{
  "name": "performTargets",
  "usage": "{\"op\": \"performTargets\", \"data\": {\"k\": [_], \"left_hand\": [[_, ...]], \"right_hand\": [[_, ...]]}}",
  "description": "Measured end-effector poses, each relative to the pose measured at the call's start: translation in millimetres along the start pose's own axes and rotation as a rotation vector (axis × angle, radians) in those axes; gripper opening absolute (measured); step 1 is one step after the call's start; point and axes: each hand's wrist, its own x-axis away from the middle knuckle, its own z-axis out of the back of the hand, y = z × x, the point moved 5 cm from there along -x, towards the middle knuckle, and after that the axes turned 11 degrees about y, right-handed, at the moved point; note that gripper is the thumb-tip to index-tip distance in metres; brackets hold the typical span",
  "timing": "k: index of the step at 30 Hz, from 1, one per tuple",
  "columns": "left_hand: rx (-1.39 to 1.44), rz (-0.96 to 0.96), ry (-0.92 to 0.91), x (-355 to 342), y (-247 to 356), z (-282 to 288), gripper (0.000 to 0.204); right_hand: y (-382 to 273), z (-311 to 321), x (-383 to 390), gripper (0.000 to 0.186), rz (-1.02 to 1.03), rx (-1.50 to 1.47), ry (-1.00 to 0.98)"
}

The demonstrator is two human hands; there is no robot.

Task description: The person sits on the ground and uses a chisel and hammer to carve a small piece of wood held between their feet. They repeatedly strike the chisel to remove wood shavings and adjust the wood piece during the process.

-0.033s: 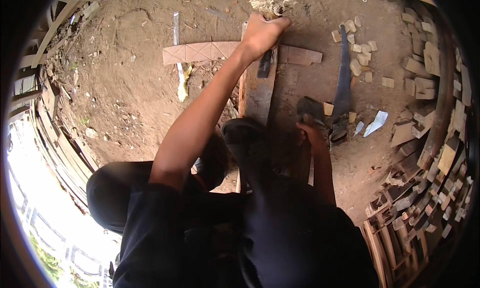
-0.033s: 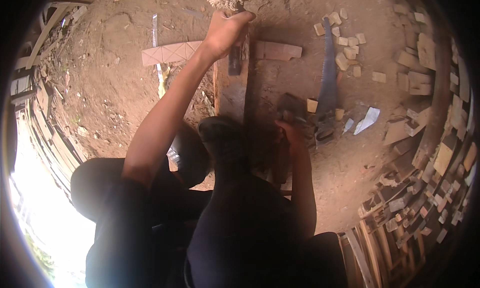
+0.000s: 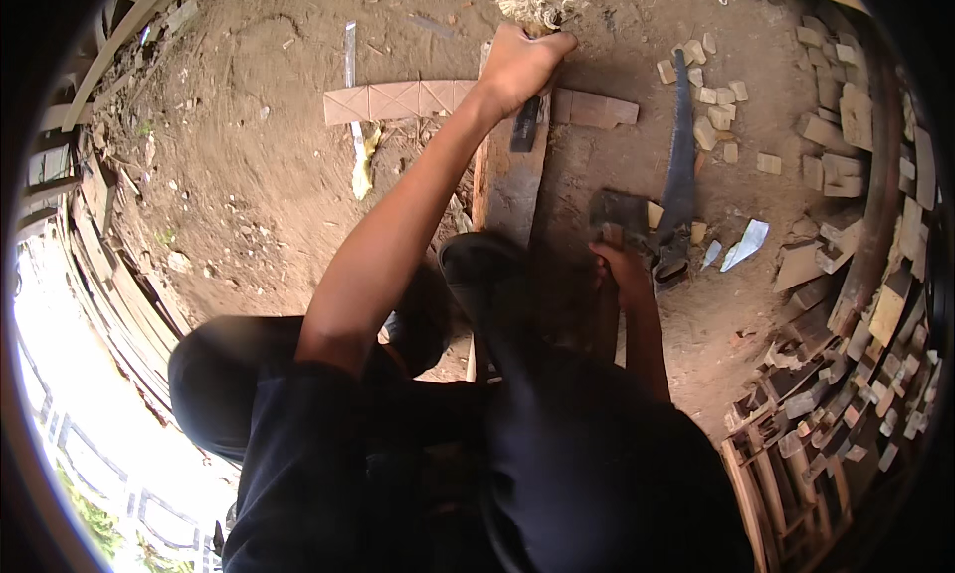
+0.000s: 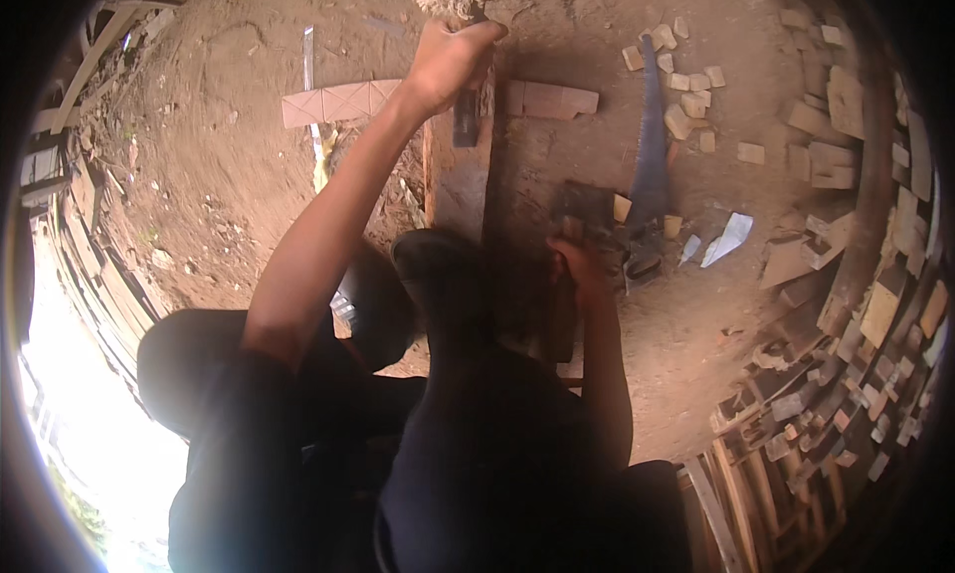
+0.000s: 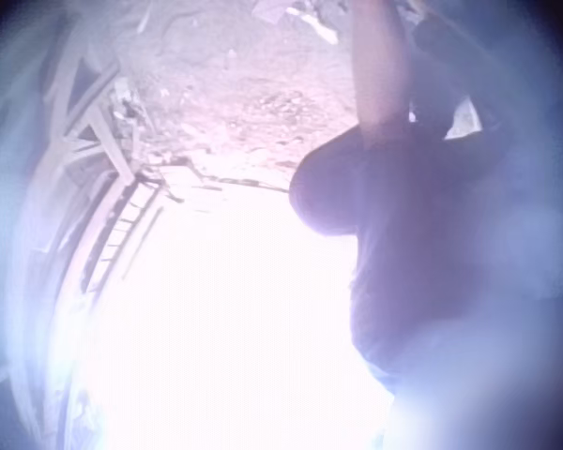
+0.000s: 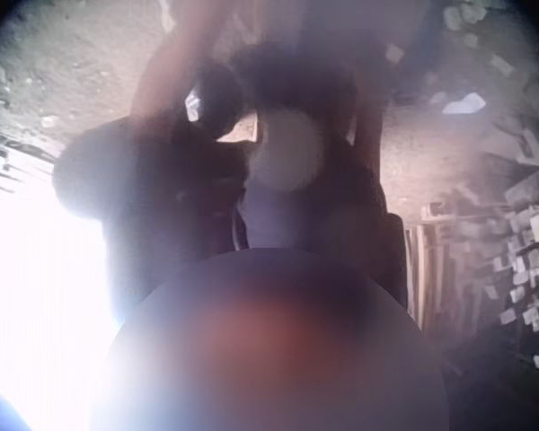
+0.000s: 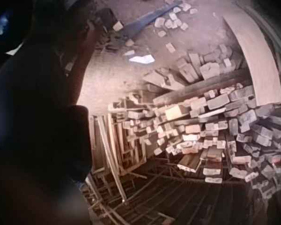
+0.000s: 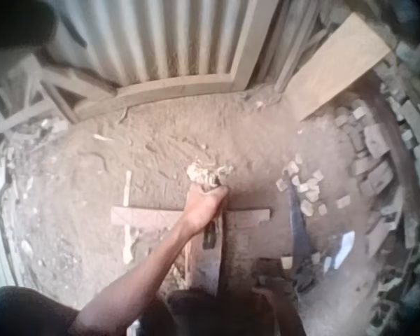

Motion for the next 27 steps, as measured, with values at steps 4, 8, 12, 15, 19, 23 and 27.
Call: {"op": "performTargets", "data": {"k": [4, 8, 12, 15, 19, 23, 27], "left_hand": [[0.025, -0.020, -0.027, 5.2, -0.8, -2.6, 0.026], [-0.119, -0.093, 0.018, 7.2, 1.5, 11.7, 0.026], [-0.272, -0.163, 0.014, 8.5, 2.3, -6.7, 0.028], [-0.317, -0.196, 0.034, 12.4, 1.4, -8.3, 0.028], [-0.254, -0.249, 0.066, 14.8, 8.4, -10.8, 0.025], [-0.238, -0.167, 0.073, 8.4, -2.4, -8.0, 0.021], [-0.246, -0.137, 0.105, 7.7, -5.6, 10.4, 0.023]], "right_hand": [[-80.3, 14.5, 40.7, 0.017, 0.307, 0.309, -0.078], [-215.5, -12.9, 110.8, 0.019, 0.606, 0.608, 0.089], [-338.8, -35.9, 143.4, 0.028, 0.901, 0.953, 0.026], [-384.9, -57.5, 150.5, 0.016, 0.952, 0.966, -0.165], [-368.8, -93.8, 175.5, 0.006, 0.954, 0.674, -0.275], [-322.3, -105.7, 180.4, 0.010, 0.758, 0.837, -0.375], [-352.8, -111.0, 174.5, 0.013, 0.904, 0.671, -0.342]]}}
